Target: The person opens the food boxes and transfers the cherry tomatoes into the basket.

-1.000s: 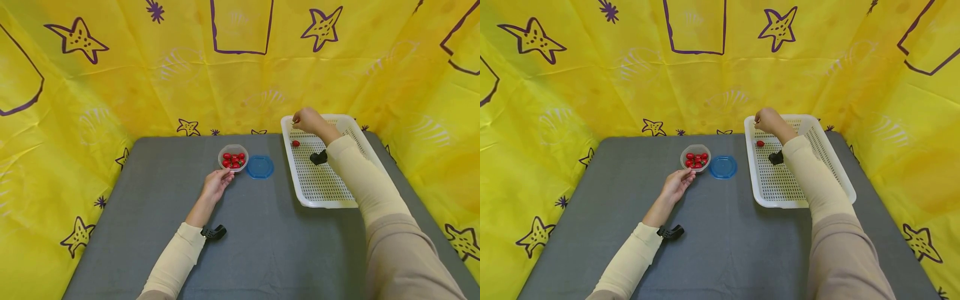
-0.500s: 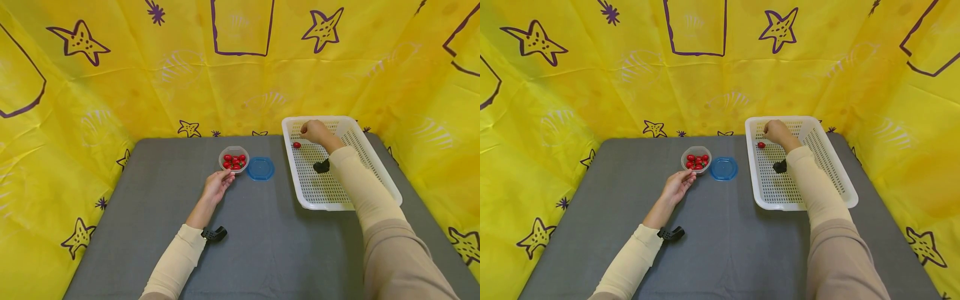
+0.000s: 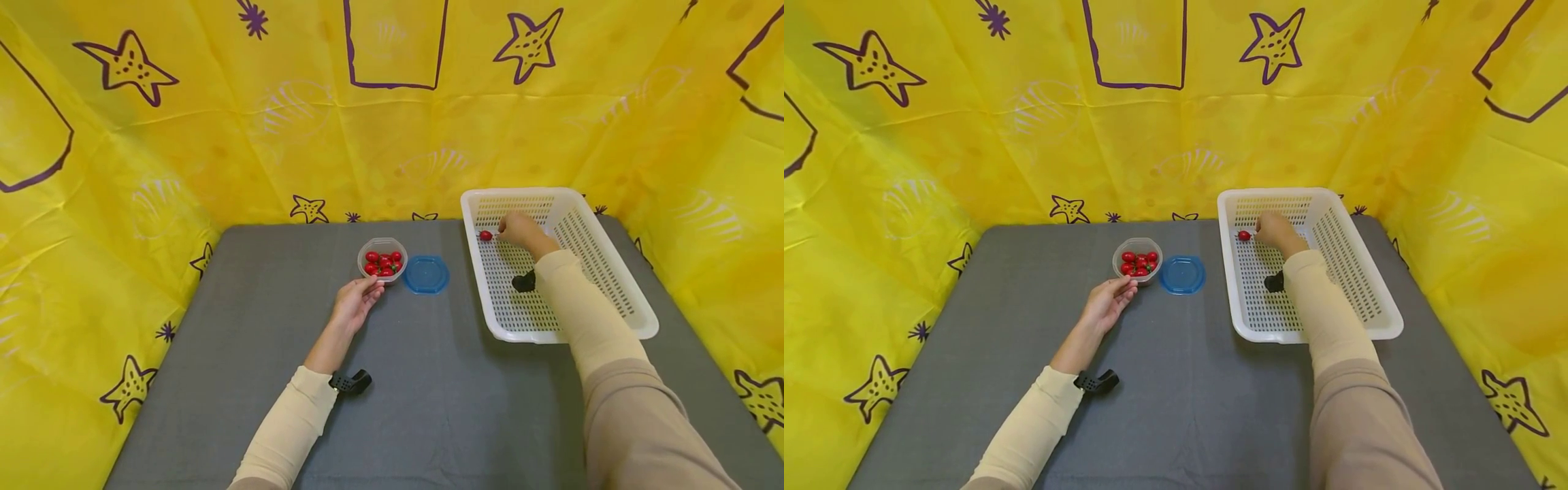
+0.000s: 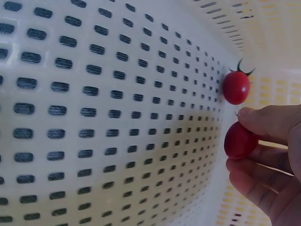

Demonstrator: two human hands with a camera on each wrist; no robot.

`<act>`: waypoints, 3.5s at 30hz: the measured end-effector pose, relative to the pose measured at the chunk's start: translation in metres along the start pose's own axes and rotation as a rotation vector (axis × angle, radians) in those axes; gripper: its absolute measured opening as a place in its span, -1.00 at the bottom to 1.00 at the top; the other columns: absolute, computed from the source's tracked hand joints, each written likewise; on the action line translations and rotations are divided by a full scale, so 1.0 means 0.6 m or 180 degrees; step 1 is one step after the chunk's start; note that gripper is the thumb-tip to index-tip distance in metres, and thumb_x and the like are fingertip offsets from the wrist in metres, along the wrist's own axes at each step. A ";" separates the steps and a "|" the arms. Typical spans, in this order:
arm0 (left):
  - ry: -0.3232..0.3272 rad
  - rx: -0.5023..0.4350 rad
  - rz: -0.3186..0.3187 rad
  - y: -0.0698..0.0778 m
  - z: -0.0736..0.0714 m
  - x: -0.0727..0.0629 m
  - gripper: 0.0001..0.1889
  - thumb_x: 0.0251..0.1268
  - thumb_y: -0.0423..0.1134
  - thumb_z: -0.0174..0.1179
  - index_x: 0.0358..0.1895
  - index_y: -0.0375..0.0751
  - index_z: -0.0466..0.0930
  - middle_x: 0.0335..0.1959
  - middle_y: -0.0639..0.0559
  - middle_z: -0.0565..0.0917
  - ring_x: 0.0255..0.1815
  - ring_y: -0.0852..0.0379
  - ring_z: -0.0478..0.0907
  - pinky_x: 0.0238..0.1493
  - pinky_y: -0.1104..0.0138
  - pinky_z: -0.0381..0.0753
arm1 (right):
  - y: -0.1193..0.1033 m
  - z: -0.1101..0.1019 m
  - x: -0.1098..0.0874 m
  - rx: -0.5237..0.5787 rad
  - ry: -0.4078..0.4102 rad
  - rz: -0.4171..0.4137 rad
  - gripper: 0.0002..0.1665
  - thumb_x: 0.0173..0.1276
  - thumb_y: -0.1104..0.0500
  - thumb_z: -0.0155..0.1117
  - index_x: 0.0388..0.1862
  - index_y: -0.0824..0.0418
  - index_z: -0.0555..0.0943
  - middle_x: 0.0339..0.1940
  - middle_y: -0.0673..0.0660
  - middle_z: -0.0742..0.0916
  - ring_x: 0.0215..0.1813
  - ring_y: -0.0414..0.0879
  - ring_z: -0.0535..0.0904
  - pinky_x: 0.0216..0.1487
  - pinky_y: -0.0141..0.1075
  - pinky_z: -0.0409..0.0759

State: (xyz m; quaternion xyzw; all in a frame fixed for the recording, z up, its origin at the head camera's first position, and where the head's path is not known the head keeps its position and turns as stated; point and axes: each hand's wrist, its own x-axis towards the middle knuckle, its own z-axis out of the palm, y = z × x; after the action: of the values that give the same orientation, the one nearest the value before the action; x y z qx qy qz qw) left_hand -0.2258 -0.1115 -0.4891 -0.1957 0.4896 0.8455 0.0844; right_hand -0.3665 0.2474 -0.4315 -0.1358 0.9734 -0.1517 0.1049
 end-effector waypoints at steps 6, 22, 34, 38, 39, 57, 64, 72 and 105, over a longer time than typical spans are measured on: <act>0.0004 -0.0001 0.0012 0.000 0.000 -0.002 -0.89 0.40 -0.34 0.12 -0.34 -0.20 0.54 -0.53 0.07 0.72 -0.51 0.25 0.65 -0.33 0.51 0.65 | 0.003 0.011 0.002 -0.0030 0.0006 0.0017 -0.75 0.23 0.29 0.17 -0.26 0.49 0.65 -0.26 0.41 0.71 -0.20 0.21 0.56 -0.01 0.08 0.53; -0.0013 -0.0053 0.0014 -0.002 -0.002 0.000 -0.89 0.40 -0.36 0.12 -0.35 -0.21 0.51 -0.53 0.06 0.73 -0.52 0.24 0.66 -0.34 0.50 0.65 | 0.003 0.020 0.004 -0.0001 -0.0084 0.0108 -0.74 0.29 0.27 0.22 -0.20 0.50 0.63 -0.20 0.42 0.70 -0.17 0.19 0.55 -0.01 0.06 0.53; -0.0041 -0.0096 0.0053 -0.003 -0.002 0.001 -0.86 0.40 -0.37 0.12 -0.38 -0.20 0.53 -0.54 0.06 0.72 -0.53 0.25 0.66 -0.38 0.51 0.62 | 0.007 0.014 0.003 -0.0096 -0.0069 0.0163 -0.70 0.38 0.17 0.15 -0.19 0.43 0.62 -0.26 0.34 0.69 -0.20 0.16 0.52 -0.07 0.02 0.50; -0.0025 -0.0117 0.0031 -0.004 -0.003 0.003 -0.87 0.39 -0.37 0.13 -0.38 -0.21 0.54 -0.54 0.04 0.73 -0.53 0.24 0.66 -0.38 0.50 0.63 | 0.003 0.005 -0.002 -0.0127 -0.0060 0.0158 -0.71 0.39 0.17 0.13 -0.21 0.42 0.61 -0.32 0.31 0.66 -0.24 0.14 0.51 -0.12 0.01 0.49; -0.0028 -0.0113 0.0030 -0.004 -0.003 0.004 -0.87 0.39 -0.37 0.13 -0.38 -0.21 0.54 -0.54 0.04 0.73 -0.53 0.24 0.66 -0.37 0.51 0.63 | 0.002 0.002 -0.002 -0.0120 -0.0049 0.0161 -0.71 0.39 0.17 0.13 -0.21 0.42 0.61 -0.33 0.30 0.66 -0.24 0.14 0.51 -0.12 0.01 0.49; -0.0042 -0.0102 -0.0008 -0.001 0.000 0.005 -0.84 0.42 -0.35 0.09 -0.39 -0.19 0.54 -0.56 0.08 0.72 -0.53 0.25 0.65 -0.36 0.51 0.63 | -0.046 -0.067 -0.007 -0.0346 0.0142 -0.0132 -0.62 0.37 0.17 0.08 -0.07 0.48 0.61 -0.11 0.43 0.70 -0.08 0.26 0.58 0.11 0.13 0.49; -0.0010 -0.0108 -0.0002 0.001 -0.001 0.004 -0.83 0.42 -0.34 0.09 -0.40 -0.18 0.55 -0.56 0.08 0.72 -0.52 0.24 0.65 -0.35 0.50 0.63 | -0.100 -0.080 0.000 -0.0406 0.0107 -0.0431 -0.60 0.42 0.15 0.06 0.01 0.46 0.60 -0.03 0.43 0.70 -0.01 0.27 0.60 0.17 0.10 0.50; -0.0019 -0.0123 -0.0016 -0.001 0.001 0.002 -0.84 0.41 -0.34 0.11 -0.40 -0.19 0.56 -0.55 0.07 0.72 -0.52 0.24 0.65 -0.35 0.50 0.64 | -0.148 -0.070 0.011 -0.0350 0.0135 -0.0644 -0.60 0.43 0.14 0.13 0.03 0.45 0.60 -0.03 0.40 0.71 0.00 0.26 0.63 0.14 0.06 0.54; -0.0072 -0.0096 0.0043 -0.003 -0.002 0.005 -0.83 0.41 -0.35 0.11 -0.40 -0.19 0.56 -0.54 0.07 0.73 -0.52 0.25 0.66 -0.37 0.51 0.64 | -0.335 0.018 0.055 -0.0221 0.0018 -0.1384 -0.69 0.38 0.19 0.21 0.02 0.33 0.65 -0.07 0.24 0.75 -0.02 0.08 0.66 0.12 -0.13 0.61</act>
State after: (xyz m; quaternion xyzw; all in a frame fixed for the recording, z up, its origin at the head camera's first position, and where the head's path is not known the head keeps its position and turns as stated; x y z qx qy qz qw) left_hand -0.2274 -0.1117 -0.4924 -0.1840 0.4772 0.8555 0.0812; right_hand -0.3483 0.0501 -0.3818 -0.3456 0.9262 -0.1375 0.0623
